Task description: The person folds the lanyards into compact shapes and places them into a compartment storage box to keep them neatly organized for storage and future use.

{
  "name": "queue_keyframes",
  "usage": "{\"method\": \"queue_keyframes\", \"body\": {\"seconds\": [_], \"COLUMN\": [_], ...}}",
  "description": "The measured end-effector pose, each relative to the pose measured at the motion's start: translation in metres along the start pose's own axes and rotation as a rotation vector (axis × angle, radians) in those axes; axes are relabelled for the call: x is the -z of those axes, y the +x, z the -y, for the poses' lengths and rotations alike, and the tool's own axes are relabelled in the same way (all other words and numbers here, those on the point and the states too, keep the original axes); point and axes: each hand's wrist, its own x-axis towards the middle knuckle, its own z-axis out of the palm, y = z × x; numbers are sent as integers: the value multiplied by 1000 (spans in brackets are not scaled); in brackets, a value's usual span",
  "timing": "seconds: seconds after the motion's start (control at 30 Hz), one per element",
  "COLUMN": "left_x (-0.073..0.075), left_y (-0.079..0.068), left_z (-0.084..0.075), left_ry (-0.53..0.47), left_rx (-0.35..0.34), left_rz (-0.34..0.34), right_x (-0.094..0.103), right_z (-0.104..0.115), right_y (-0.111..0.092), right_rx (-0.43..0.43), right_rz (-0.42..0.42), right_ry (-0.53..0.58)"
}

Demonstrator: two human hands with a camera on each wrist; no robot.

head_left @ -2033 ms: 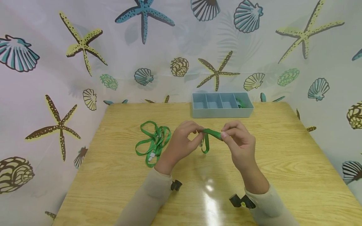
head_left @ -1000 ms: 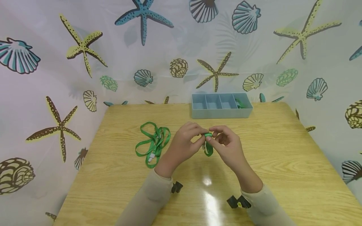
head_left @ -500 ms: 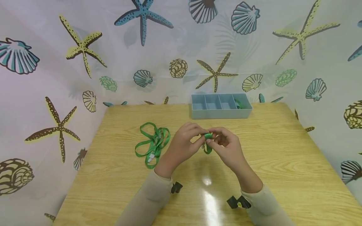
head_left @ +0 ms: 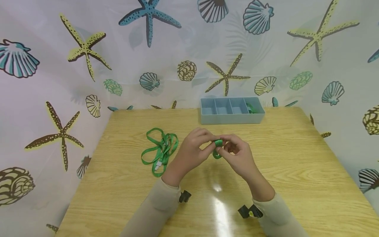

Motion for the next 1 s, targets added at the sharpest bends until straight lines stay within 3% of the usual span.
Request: {"method": "queue_keyframes", "body": {"seconds": [0.43,1.0], "left_x": [1,4], "left_y": [0,1], "left_z": [-1,-1], "left_ry": [24,-63], "left_rx": [12,19], "left_rz": [18,-14], "right_x": [-1,1], "right_z": [-4,-10], "right_y": [2,3], "right_rx": [-14,-48], "right_rz": [53,152], "right_ry": [-9,-6]}}
